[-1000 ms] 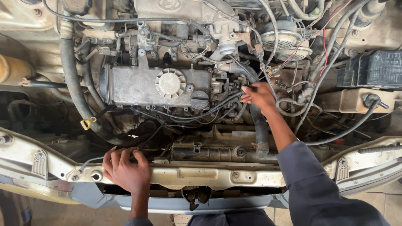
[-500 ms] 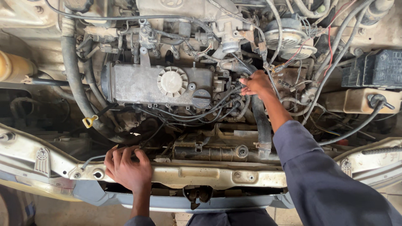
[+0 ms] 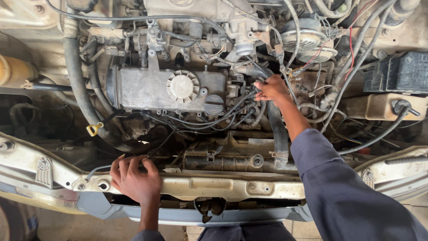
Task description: The person checks the engine oil level by pulling out the dipstick, wiping it, and reinserting it. They then proceed to inspect and manipulate various hoses and wires within the engine bay.
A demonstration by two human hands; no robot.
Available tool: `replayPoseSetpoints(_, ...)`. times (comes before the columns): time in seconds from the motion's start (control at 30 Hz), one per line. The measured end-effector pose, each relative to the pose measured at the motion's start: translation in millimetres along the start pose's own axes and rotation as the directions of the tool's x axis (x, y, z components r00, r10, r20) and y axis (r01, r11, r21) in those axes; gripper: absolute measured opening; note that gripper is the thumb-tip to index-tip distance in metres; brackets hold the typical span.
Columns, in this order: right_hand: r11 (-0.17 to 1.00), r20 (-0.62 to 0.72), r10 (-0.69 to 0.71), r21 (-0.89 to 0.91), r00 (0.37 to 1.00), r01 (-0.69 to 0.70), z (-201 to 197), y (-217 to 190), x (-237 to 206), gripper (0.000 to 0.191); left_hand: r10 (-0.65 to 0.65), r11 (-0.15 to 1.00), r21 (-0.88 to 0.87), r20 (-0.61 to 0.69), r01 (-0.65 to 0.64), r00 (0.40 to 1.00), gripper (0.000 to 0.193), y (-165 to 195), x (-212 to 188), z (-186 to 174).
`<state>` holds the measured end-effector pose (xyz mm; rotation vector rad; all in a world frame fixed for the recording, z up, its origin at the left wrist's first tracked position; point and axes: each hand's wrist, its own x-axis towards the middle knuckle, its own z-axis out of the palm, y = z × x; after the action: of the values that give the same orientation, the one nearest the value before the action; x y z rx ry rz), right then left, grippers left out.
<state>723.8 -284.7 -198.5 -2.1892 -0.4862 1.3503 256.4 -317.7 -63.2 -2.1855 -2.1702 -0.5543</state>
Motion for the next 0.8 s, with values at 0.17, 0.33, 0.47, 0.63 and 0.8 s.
replayPoseSetpoints(0.17,1.0,0.044,-0.018,0.02,0.999,0.017,0.0,0.5,-0.3,0.032,0.004,1.0,-0.015,-0.003,-0.004,1.0,0.012,-0.2,0.2,-0.5)
replayPoseSetpoints(0.33,0.994,-0.001,0.043,-0.099,0.999,-0.043,-0.2,-5.1,-2.4,0.033,-0.009,1.0,-0.007,0.002,0.009,1.0,0.012,0.3,0.4,0.0)
replayPoseSetpoints(0.47,0.999,0.022,0.049,-0.008,0.999,-0.049,-0.7,-8.3,-7.4,0.032,-0.006,1.0,-0.002,0.009,0.006,1.0,0.012,-0.4,0.5,-0.1)
replayPoseSetpoints(0.63,0.993,0.001,0.02,-0.113,1.0,-0.02,4.1,-8.0,-6.6,0.032,-0.005,1.0,0.002,0.014,0.005,1.0,0.012,-1.1,-0.5,0.1)
replayPoseSetpoints(0.8,0.998,-0.078,0.019,-0.056,0.997,-0.024,18.9,-6.4,1.5,0.027,-0.006,1.0,-0.004,0.017,0.006,1.0,0.012,-1.4,-0.2,-0.2)
